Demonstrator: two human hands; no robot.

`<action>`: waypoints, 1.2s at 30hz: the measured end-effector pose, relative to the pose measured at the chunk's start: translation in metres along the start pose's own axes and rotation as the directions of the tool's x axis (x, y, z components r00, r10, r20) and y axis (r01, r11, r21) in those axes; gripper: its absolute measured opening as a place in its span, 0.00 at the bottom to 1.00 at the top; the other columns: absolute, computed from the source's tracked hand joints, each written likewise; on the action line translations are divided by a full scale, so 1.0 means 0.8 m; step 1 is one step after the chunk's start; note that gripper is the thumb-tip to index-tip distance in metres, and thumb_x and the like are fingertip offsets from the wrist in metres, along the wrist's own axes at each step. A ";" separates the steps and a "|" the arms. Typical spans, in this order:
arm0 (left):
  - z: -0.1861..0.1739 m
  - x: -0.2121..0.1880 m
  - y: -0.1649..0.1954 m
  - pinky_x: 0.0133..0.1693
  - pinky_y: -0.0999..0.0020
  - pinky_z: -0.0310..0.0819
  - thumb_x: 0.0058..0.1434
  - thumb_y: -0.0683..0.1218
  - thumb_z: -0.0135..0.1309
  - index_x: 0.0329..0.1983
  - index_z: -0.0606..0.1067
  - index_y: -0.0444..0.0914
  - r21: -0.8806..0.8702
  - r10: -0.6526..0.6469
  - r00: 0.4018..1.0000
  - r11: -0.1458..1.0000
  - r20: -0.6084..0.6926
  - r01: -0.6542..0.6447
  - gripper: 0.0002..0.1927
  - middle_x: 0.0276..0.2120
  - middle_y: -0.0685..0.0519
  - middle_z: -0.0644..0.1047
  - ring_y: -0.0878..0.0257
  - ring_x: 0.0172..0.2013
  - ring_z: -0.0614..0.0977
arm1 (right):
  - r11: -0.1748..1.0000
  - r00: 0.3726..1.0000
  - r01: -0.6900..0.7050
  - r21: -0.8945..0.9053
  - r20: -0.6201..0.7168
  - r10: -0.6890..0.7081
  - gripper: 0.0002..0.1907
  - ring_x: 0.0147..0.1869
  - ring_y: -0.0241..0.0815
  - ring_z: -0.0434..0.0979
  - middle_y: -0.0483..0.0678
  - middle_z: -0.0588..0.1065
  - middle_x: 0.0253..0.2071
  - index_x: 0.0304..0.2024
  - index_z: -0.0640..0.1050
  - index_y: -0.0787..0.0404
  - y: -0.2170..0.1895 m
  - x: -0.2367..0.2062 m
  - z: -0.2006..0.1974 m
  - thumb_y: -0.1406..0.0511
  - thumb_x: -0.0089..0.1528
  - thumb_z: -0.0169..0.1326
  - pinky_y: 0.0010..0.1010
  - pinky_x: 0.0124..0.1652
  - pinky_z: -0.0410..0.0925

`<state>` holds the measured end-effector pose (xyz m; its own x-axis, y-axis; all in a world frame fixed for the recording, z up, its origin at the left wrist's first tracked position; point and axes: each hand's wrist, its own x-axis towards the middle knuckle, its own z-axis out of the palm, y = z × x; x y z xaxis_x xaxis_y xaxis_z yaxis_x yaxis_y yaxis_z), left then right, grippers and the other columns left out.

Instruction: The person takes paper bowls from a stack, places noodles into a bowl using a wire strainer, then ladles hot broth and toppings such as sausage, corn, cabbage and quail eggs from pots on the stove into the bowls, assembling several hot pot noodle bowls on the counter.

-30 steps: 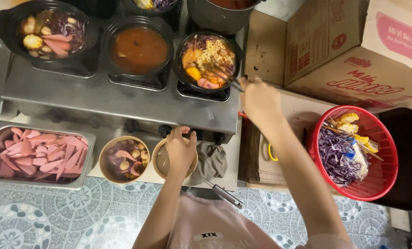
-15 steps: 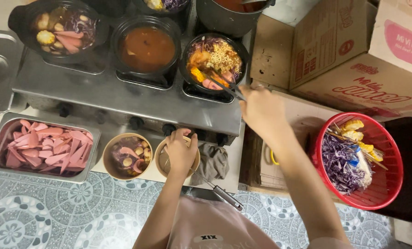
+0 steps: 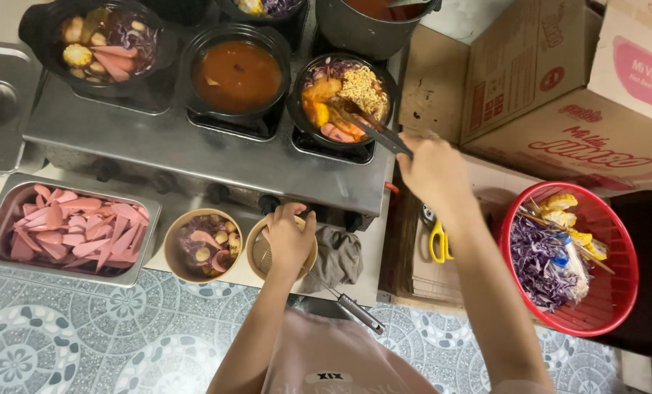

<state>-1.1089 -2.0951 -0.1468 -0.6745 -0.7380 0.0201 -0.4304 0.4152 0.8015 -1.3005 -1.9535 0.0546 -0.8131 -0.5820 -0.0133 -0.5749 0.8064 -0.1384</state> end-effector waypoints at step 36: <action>0.033 0.011 0.020 0.53 0.41 0.58 0.64 0.63 0.49 0.38 0.80 0.31 0.605 0.099 0.968 0.764 0.233 -0.223 0.29 0.52 0.43 0.72 0.46 0.56 0.65 | 0.999 0.998 0.018 -0.052 -0.053 -0.021 0.17 0.50 0.61 0.79 0.59 0.78 0.49 0.52 0.81 0.57 0.012 0.005 0.007 0.61 0.62 0.57 0.50 0.50 0.71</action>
<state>-1.1374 -2.0810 -0.1496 -0.8347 -0.5493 -0.0406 -0.5411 0.8040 0.2465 -1.3087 -1.9482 0.0473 -0.8046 -0.5924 0.0421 -0.5936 0.8000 -0.0874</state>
